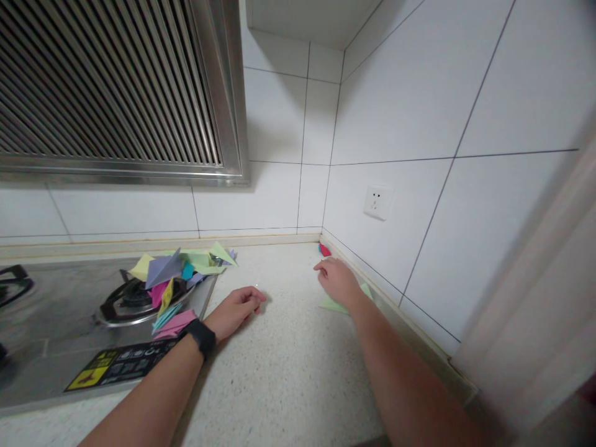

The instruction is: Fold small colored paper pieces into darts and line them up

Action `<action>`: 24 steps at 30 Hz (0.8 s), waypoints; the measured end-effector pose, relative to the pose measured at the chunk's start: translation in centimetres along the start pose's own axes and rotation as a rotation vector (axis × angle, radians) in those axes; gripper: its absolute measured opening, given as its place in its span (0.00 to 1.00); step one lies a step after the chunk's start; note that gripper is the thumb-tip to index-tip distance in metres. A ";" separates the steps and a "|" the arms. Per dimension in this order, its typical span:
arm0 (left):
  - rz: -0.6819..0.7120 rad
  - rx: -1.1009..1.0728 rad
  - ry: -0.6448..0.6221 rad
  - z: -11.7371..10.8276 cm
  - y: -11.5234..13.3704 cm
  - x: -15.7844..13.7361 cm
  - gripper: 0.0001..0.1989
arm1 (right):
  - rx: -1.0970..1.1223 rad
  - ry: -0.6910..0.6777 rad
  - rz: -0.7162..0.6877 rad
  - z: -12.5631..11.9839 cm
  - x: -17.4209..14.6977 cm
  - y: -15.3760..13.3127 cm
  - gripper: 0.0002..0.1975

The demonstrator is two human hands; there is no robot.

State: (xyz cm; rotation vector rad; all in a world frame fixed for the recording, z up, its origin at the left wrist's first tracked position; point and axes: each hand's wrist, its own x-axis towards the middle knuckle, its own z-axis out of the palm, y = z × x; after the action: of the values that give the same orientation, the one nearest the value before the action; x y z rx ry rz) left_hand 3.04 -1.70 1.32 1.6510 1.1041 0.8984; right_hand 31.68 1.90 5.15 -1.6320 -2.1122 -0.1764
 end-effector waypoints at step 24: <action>0.141 0.798 0.642 -5.0 2.8 -1.5 0.11 | 0.366 -0.415 -0.402 3.8 -1.1 -5.8 0.06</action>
State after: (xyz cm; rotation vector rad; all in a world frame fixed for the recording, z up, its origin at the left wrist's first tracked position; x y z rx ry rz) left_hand -1.27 -2.13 5.36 2.1534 1.9887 1.2186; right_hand 25.33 0.70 2.30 -1.0867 -2.5761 0.4378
